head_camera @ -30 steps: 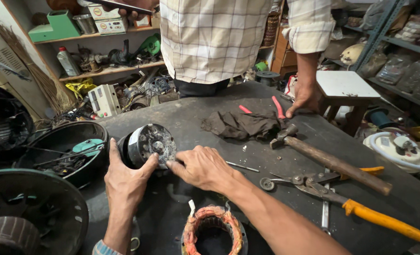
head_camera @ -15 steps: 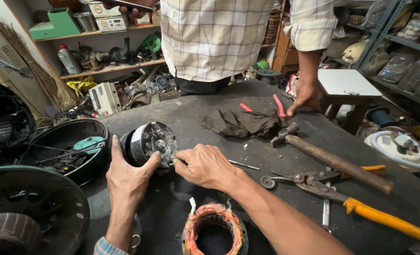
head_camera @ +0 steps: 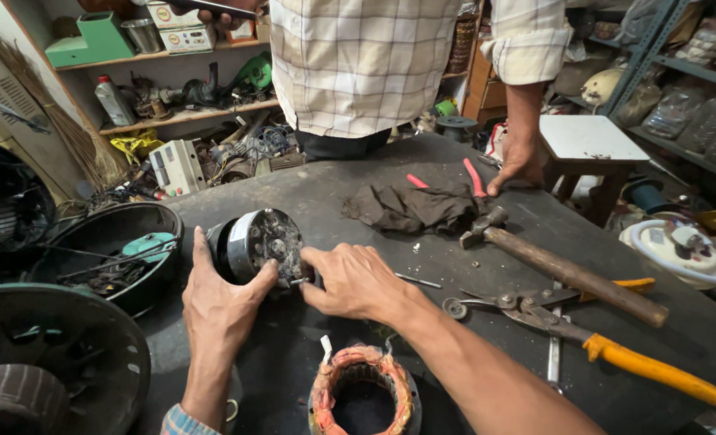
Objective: The person disassembles a small cylindrical motor component, removes a plastic bushing, and reassembles the parts. They then use a metal rod to adjust or clean the central shaft area while another person stands nearby using a phone.
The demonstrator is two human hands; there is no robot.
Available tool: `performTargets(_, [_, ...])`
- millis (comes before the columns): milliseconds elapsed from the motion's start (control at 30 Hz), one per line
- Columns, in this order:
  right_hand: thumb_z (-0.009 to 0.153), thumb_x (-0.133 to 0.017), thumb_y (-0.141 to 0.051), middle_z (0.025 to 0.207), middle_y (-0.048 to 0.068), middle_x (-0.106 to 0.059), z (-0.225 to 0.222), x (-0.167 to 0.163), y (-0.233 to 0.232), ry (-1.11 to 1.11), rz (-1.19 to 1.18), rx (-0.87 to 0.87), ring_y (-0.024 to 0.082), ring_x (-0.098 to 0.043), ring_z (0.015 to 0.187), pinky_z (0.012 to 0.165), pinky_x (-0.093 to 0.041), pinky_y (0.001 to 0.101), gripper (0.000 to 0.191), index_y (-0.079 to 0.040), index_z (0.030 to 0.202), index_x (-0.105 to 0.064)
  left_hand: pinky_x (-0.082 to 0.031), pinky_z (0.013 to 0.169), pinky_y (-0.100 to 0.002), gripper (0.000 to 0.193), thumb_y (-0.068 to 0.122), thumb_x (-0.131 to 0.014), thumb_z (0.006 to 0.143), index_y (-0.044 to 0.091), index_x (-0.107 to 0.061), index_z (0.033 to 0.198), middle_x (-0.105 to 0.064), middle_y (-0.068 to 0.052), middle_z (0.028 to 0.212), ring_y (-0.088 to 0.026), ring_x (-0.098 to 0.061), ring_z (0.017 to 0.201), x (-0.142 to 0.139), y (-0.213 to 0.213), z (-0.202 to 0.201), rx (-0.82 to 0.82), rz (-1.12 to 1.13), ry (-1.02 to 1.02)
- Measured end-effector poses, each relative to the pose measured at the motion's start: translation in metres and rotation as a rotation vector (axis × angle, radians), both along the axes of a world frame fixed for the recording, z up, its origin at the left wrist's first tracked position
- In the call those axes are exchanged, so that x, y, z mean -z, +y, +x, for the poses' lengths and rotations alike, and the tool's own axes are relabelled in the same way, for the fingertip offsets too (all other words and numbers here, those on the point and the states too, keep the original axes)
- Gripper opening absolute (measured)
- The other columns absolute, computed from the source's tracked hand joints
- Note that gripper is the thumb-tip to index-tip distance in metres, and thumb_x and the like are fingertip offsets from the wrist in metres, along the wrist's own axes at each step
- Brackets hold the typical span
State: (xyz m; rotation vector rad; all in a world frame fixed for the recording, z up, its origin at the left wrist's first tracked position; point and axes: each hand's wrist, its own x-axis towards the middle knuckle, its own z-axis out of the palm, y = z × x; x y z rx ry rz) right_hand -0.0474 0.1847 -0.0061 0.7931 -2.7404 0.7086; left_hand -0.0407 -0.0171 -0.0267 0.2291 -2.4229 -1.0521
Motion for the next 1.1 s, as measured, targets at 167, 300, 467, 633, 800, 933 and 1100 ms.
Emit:
performTargets(167, [0.099,-0.056,-0.041,0.077,0.022,-0.071,0.0,0.0,-0.004,-0.02,0.013,0.012,0.046,-0.068,0.077,0.072,-0.052,0.0571,0.039,-0.009,0.084,-0.073,-0.046,0.105,-0.046,0.12,0.05,-0.085,0.066,0.001,-0.029,0.16,-0.057,-0.035,0.136,-0.045,-0.057,0.126,-0.001,0.0,0.0,-0.005,0.011,-0.007])
performTargets(300, [0.087,-0.064,-0.039,0.074,0.024,-0.07,0.003,-0.003,-0.003,0.022,-0.022,0.009,0.047,-0.067,0.074,0.066,-0.052,0.0575,0.034,-0.006,0.096,-0.067,-0.046,0.104,-0.046,0.12,0.05,-0.085,0.065,0.001,-0.029,0.159,-0.057,-0.034,0.136,-0.045,-0.057,0.126,0.0,-0.001,-0.001,0.001,0.016,0.004])
performTargets(467, [0.097,-0.058,-0.039,0.078,0.022,-0.071,0.005,-0.005,-0.004,0.005,0.005,0.007,0.046,-0.067,0.077,0.069,-0.052,0.0574,0.035,-0.009,0.087,-0.071,-0.046,0.104,-0.046,0.12,0.05,-0.085,0.065,0.0,-0.029,0.159,-0.057,-0.034,0.136,-0.045,-0.057,0.126,0.001,-0.001,-0.001,0.008,-0.004,0.024])
performTargets(633, [0.093,-0.059,-0.036,0.074,0.024,-0.069,0.004,-0.001,-0.004,0.043,-0.001,0.011,0.047,-0.067,0.074,0.068,-0.052,0.0579,0.033,-0.006,0.087,-0.069,-0.046,0.104,-0.046,0.119,0.05,-0.085,0.066,-0.001,-0.03,0.158,-0.057,-0.035,0.136,-0.045,-0.058,0.126,0.001,-0.003,-0.001,0.011,0.018,0.035])
performTargets(800, [0.092,-0.06,-0.038,0.075,0.022,-0.07,0.001,0.003,-0.004,0.043,0.003,0.008,0.047,-0.067,0.074,0.068,-0.052,0.0584,0.033,-0.007,0.089,-0.069,-0.046,0.104,-0.045,0.12,0.05,-0.085,0.066,-0.001,-0.029,0.159,-0.058,-0.035,0.135,-0.045,-0.058,0.126,0.003,-0.003,-0.002,0.005,0.019,0.024])
performTargets(933, [0.094,-0.059,-0.037,0.077,0.022,-0.07,0.001,0.005,-0.006,0.065,-0.006,0.009,0.046,-0.067,0.076,0.069,-0.053,0.0581,0.032,-0.007,0.089,-0.07,-0.046,0.105,-0.045,0.119,0.051,-0.085,0.067,-0.001,-0.03,0.159,-0.057,-0.035,0.136,-0.045,-0.057,0.127,0.004,-0.004,-0.002,0.016,0.024,0.053])
performTargets(1100, [0.09,-0.059,-0.035,0.074,0.022,-0.07,0.003,0.002,-0.007,0.084,-0.026,0.008,0.047,-0.067,0.074,0.068,-0.052,0.0581,0.03,-0.007,0.088,-0.07,-0.046,0.104,-0.045,0.12,0.051,-0.085,0.066,0.001,-0.029,0.159,-0.058,-0.034,0.136,-0.044,-0.058,0.126,0.002,-0.003,0.0,0.01,0.035,0.027])
